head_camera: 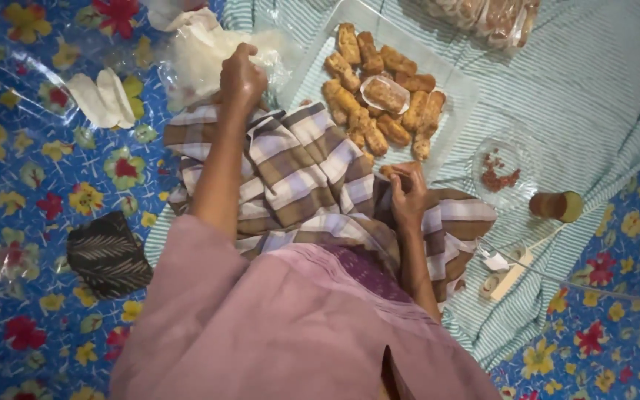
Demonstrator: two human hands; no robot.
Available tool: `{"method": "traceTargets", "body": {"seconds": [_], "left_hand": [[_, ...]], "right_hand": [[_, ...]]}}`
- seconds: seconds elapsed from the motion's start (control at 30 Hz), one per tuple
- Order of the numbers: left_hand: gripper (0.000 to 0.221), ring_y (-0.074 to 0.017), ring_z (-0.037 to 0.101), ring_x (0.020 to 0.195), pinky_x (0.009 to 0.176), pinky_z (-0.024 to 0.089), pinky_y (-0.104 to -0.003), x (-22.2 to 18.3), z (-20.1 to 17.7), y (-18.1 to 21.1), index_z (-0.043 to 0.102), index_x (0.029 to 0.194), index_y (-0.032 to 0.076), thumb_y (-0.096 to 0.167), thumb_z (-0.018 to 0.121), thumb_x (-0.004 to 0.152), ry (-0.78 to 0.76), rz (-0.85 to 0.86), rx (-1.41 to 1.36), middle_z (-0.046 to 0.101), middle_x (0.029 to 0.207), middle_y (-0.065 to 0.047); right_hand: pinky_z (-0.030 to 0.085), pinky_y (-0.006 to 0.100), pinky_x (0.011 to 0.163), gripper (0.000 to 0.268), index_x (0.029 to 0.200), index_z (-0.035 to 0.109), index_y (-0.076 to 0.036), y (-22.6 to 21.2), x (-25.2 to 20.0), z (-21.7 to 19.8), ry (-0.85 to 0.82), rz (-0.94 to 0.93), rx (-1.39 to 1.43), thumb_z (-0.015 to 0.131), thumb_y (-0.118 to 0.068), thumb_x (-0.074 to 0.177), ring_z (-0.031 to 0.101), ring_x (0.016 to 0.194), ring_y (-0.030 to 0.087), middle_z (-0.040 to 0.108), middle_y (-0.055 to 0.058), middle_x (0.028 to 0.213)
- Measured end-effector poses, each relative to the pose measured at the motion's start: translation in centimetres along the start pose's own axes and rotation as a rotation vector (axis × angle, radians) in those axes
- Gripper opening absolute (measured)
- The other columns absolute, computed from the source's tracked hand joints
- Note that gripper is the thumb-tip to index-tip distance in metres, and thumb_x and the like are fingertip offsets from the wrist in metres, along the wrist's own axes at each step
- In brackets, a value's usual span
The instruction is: Wrapping individual pieces of fried food in small plastic sheets for packaging.
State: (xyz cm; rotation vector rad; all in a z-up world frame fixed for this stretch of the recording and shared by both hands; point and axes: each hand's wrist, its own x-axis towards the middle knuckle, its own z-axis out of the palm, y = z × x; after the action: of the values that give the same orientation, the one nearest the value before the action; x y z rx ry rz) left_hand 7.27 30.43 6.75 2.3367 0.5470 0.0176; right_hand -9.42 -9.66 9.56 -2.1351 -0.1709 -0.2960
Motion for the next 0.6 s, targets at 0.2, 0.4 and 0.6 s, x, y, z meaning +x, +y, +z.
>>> {"method": "traceTargets", "body": {"seconds": [0.2,0.4,0.6], "left_hand": [[0.038,-0.0132,0.071,0.067,0.076,0.067,-0.027,-5.5,-6.2,4.1,0.067,0.119,0.007,-0.005,0.065,0.083,-0.120,0.048,-0.890,0.059,0.075,0.004],[0.029,-0.0136,0.065,0.097,0.093,0.069,-0.028,-14.5,-11.7,7.1,0.063,0.118,0.007,-0.012,0.067,0.096,-0.508,0.298,-1.182,0.058,0.105,0.000],[0.042,-0.0185,0.065,0.075,0.063,0.055,-0.030,-16.2,-9.6,6.3,0.065,0.118,-0.012,-0.013,0.078,0.077,-0.666,0.589,-1.262,0.062,0.081,-0.015]], "right_hand": [[0.056,0.028,0.096,0.011,0.109,0.070,-0.005,-1.2,-0.8,0.5,0.032,0.319,0.249,0.064,-0.007,0.100,0.069,0.105,0.015,0.073,0.008,0.107],[0.063,0.027,0.082,0.027,0.117,0.069,-0.004,-6.9,2.0,2.6,-0.090,0.450,0.635,0.065,-0.026,0.101,0.072,0.091,0.018,0.071,0.011,0.112],[0.063,0.030,0.079,0.070,0.140,0.050,-0.014,-6.3,5.3,5.9,-0.251,0.912,1.126,0.059,-0.067,0.094,0.067,0.094,0.016,0.059,0.002,0.115]]}}
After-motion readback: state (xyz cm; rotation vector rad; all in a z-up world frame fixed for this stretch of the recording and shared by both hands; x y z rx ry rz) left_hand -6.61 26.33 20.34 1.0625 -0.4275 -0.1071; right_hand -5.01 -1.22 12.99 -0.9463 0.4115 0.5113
